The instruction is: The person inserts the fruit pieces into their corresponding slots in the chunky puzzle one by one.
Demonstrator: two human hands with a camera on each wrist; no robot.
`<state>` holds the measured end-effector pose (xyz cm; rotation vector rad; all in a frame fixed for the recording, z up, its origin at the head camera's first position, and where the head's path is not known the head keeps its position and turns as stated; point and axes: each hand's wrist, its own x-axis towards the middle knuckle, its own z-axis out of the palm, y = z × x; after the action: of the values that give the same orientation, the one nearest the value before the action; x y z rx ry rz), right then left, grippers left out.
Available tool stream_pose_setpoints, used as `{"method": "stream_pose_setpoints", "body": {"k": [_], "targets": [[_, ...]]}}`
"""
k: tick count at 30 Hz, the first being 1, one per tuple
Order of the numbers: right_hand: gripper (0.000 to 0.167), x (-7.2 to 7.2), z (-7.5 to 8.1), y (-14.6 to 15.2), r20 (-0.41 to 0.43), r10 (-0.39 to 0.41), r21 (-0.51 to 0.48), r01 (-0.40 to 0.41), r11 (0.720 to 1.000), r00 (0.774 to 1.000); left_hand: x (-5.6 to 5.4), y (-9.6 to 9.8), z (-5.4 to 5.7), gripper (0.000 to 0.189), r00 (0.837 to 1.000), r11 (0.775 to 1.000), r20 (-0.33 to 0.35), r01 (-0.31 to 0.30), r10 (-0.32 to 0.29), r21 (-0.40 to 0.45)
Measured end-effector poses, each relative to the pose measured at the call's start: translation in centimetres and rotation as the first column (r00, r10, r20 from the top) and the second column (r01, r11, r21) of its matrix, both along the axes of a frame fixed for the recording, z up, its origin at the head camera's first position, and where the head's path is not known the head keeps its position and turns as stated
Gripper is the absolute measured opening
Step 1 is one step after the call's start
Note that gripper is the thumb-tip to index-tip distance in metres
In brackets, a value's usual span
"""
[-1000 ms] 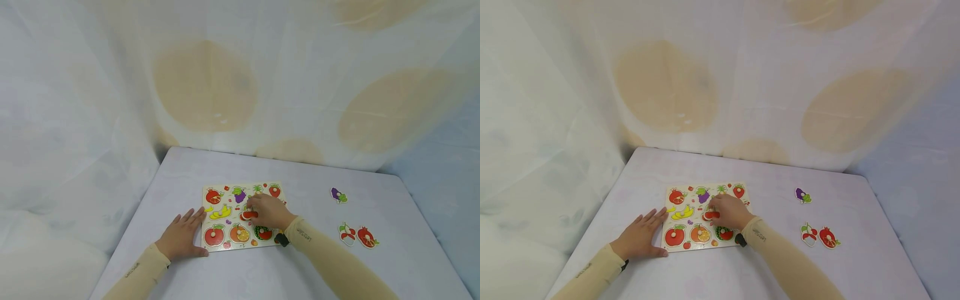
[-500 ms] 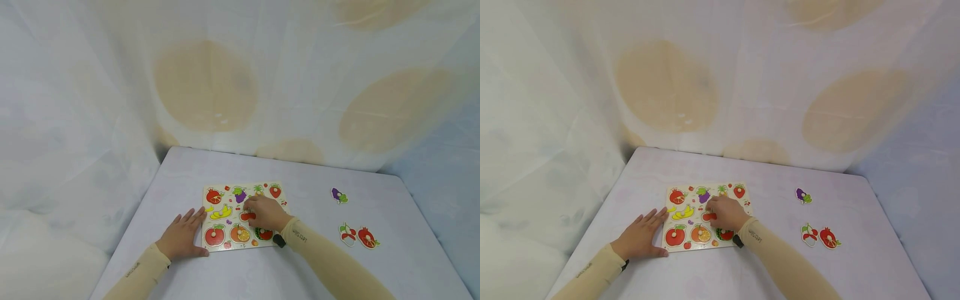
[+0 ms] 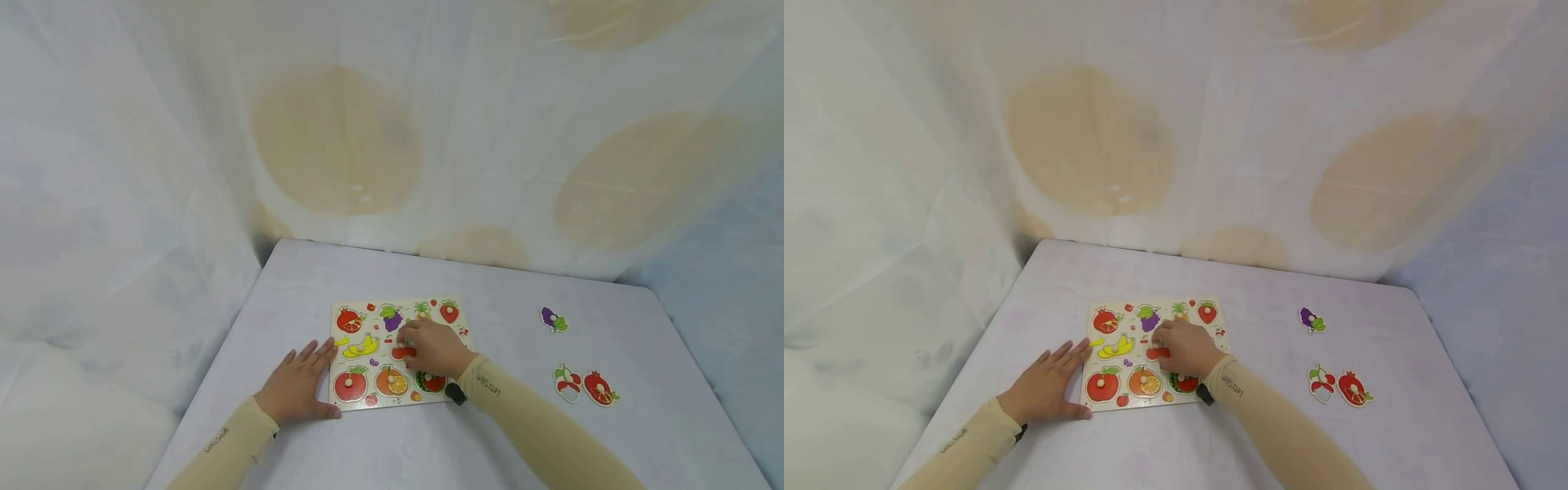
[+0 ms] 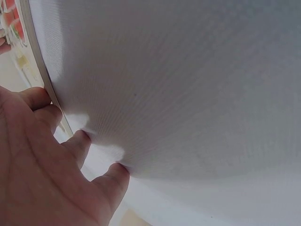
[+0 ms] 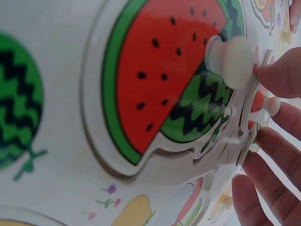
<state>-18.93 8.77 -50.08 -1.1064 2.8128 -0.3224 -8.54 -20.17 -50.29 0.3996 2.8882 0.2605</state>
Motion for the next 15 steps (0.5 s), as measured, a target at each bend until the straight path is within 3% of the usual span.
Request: {"method": "stream_pose_setpoints", "body": {"k": [15], "targets": [[0.033, 0.27, 0.16, 0.13, 0.024, -0.029, 0.011, 0.029, 1.000, 0.999, -0.24, -0.16, -0.70, 0.118, 1.000, 1.000, 0.003, 0.000, 0.000, -0.008]]}}
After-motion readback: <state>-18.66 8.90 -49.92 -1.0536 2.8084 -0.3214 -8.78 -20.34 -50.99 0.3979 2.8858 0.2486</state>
